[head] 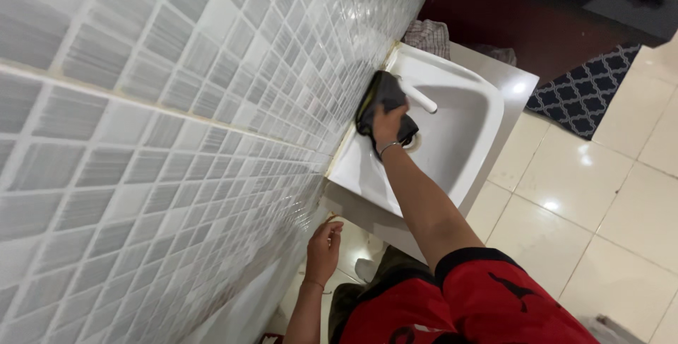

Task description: The person wipes the inner surface and rim of a white sink using a dark grey cloth, moving it repeatedly across various areas of the basin and around the faucet.

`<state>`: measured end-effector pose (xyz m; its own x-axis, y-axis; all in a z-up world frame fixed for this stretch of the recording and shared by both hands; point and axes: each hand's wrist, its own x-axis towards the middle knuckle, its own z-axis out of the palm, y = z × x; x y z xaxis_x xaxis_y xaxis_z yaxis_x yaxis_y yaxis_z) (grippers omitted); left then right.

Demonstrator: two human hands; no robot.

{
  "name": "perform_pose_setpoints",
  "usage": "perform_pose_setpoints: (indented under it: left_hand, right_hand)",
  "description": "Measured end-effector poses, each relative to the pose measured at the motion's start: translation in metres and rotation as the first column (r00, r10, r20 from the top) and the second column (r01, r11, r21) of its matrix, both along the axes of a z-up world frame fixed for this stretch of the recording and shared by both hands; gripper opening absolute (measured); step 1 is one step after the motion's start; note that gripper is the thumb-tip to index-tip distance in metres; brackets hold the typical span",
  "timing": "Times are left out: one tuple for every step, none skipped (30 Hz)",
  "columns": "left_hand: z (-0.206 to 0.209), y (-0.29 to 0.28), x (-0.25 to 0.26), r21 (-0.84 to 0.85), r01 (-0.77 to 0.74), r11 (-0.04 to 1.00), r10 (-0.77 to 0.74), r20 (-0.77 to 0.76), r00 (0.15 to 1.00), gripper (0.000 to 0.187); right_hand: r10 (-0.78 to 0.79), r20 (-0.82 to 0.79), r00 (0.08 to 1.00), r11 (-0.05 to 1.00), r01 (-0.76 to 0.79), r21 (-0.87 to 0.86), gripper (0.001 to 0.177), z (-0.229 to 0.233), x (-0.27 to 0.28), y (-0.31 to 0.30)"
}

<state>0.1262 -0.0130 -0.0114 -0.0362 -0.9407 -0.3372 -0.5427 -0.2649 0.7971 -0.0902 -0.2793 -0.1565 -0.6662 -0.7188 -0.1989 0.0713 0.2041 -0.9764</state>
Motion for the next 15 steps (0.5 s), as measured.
perform_pose_setpoints:
  left_hand:
    - [-0.001, -0.003, 0.001, 0.001, 0.011, 1.0, -0.011, 0.002, 1.0, 0.023]
    - [-0.001, -0.007, 0.001, -0.015, 0.024, 1.0, -0.024, 0.003, 1.0, 0.022]
    - [-0.001, -0.011, 0.002, -0.031, 0.037, 0.999, -0.037, 0.004, 0.999, 0.022]
    - [-0.002, -0.014, 0.002, -0.05, 0.055, 0.997, -0.055, 0.003, 0.998, 0.021]
    - [-0.001, -0.016, 0.004, -0.056, 0.067, 0.996, -0.068, -0.015, 0.998, 0.022]
    - [-0.001, -0.019, 0.003, -0.066, 0.082, 0.994, -0.085, -0.04, 0.996, 0.023]
    - [0.0, -0.021, 0.003, -0.075, 0.097, 0.993, -0.101, -0.064, 0.993, 0.024]
    - [0.0, -0.021, 0.003, -0.043, 0.117, 0.992, -0.12, -0.055, 0.991, 0.024]
    - [0.0, -0.024, 0.004, -0.011, 0.138, 0.99, -0.138, -0.046, 0.989, 0.024]
    - [0.001, -0.024, 0.006, 0.021, 0.158, 0.987, -0.157, -0.034, 0.987, 0.023]
    - [0.002, -0.02, 0.005, -0.014, 0.183, 0.983, -0.184, -0.052, 0.982, 0.023]
    - [0.003, -0.02, 0.006, -0.054, 0.214, 0.975, -0.217, -0.066, 0.974, 0.023]
    - [0.002, -0.021, 0.006, -0.094, 0.243, 0.965, -0.25, -0.079, 0.965, 0.023]
    - [0.002, -0.019, 0.009, -0.115, 0.271, 0.956, -0.28, -0.076, 0.957, 0.023]
    - [0.0, -0.018, 0.009, -0.136, 0.298, 0.945, -0.309, -0.073, 0.948, 0.023]
  right_hand:
    - [0.09, -0.151, 0.984, 0.995, -0.097, -0.039, 0.082, 0.0, 0.006, 0.008]
    - [0.144, -0.167, 0.975, 0.989, -0.146, -0.001, 0.085, 0.001, 0.009, 0.014]
    - [0.198, -0.18, 0.963, 0.98, -0.194, 0.038, 0.088, 0.003, 0.014, 0.025]
    - [0.247, -0.194, 0.949, 0.969, -0.236, 0.076, 0.091, 0.005, 0.016, 0.036]
    - [0.308, -0.258, 0.916, 0.951, -0.307, 0.047, 0.092, 0.008, 0.02, 0.052]
    - [0.362, -0.329, 0.872, 0.927, -0.375, 0.025, 0.094, 0.013, 0.021, 0.066]
    - [0.473, -0.26, 0.842, 0.876, -0.419, 0.239, 0.1, 0.019, 0.024, 0.079]
    - [0.567, -0.162, 0.808, 0.774, -0.454, 0.442, 0.106, 0.025, 0.025, 0.096]
    - [0.64, -0.236, 0.731, 0.727, -0.476, 0.495, 0.107, 0.032, 0.024, 0.109]
    - [0.708, -0.297, 0.641, 0.675, -0.491, 0.551, 0.108, 0.04, 0.025, 0.122]
    - [0.768, -0.345, 0.54, 0.621, -0.494, 0.608, 0.11, 0.052, 0.025, 0.134]
    - [0.777, -0.366, 0.512, 0.614, -0.489, 0.619, 0.103, 0.061, 0.024, 0.144]
    - [0.786, -0.387, 0.482, 0.607, -0.483, 0.631, 0.096, 0.067, 0.02, 0.155]
    - [0.794, -0.399, 0.459, 0.599, -0.477, 0.643, 0.09, 0.07, 0.019, 0.168]
    - [0.755, -0.487, 0.439, 0.655, -0.481, 0.582, 0.08, 0.069, 0.016, 0.18]
